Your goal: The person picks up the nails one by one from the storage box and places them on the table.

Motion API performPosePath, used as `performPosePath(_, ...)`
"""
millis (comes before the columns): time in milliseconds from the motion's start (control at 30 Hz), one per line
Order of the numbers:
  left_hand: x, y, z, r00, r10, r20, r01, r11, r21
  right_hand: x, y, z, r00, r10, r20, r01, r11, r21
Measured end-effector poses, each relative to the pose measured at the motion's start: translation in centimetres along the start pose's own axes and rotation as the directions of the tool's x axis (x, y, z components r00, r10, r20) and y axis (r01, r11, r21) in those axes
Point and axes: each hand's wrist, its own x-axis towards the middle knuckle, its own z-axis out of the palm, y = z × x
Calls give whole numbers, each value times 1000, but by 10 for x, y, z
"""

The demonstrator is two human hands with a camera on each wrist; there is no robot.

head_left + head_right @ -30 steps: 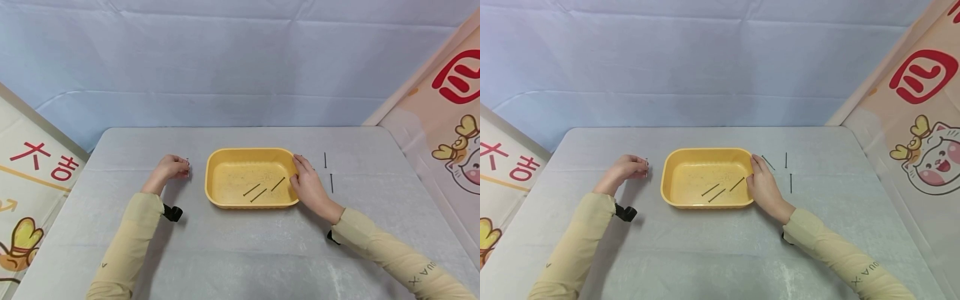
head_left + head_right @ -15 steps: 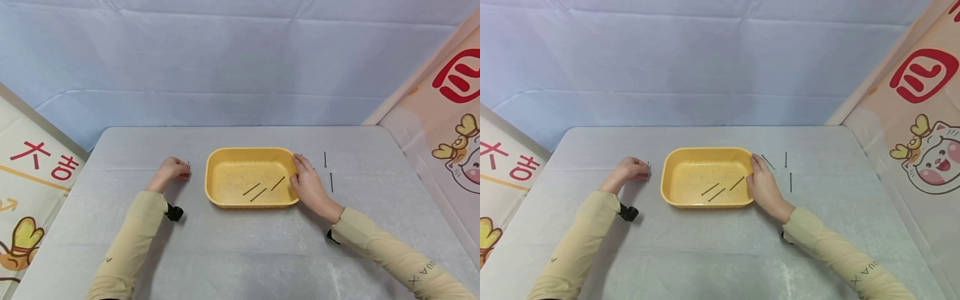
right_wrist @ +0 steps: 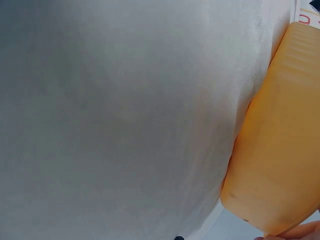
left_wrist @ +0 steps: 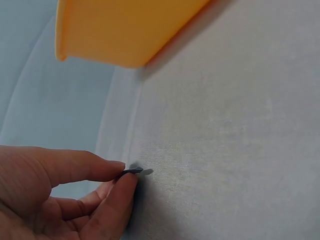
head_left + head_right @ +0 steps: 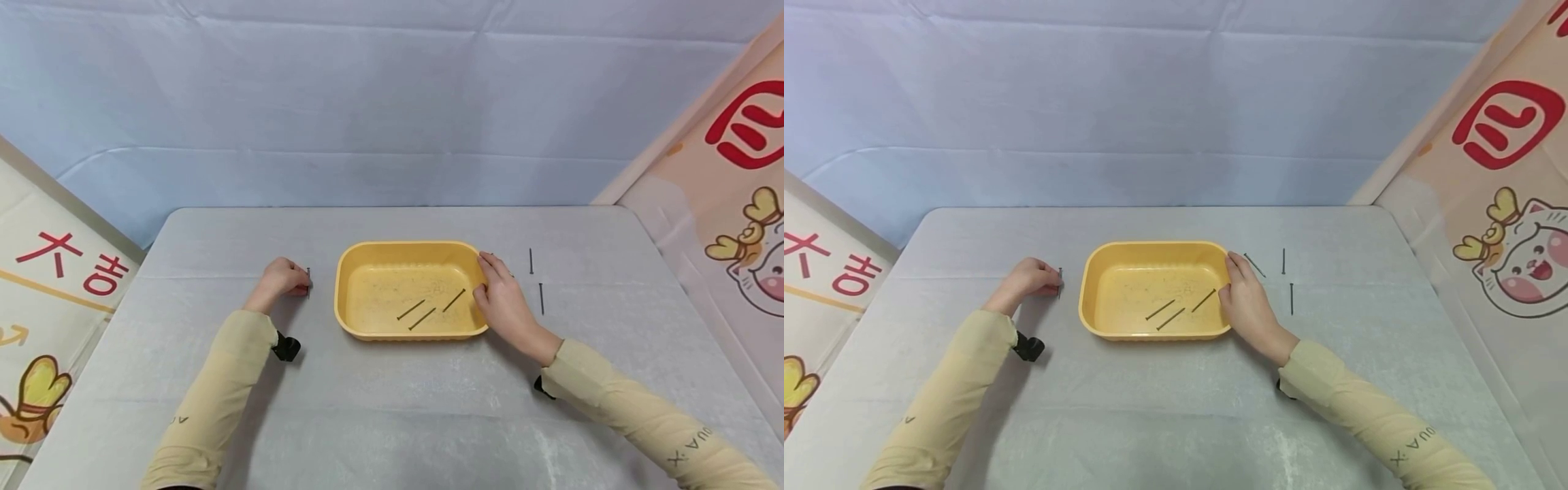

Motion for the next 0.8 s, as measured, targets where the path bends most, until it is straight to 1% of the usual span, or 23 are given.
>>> performPosePath(300,-3,3,3,998,48,-34,-45,995,86,0,1,0,1000,2,7,-2,1000,1)
performPosePath(500,-6,6,0,997,74,-26,-70,989,128,0,0,0,1000,9,11,-9,1000,0)
performPosePath(567,-8,8,-2,996,88,-21,-83,983,166,0,0,0,1000,9,11,-9,1000,-1)
performPosePath(700,-10,13,-7,994,110,-5,-105,961,256,-1,0,0,1000,7,5,-7,1000,-1)
performPosePath(800,-10,16,-10,991,132,18,-131,948,289,-1,0,0,1000,2,1,-2,1000,-1)
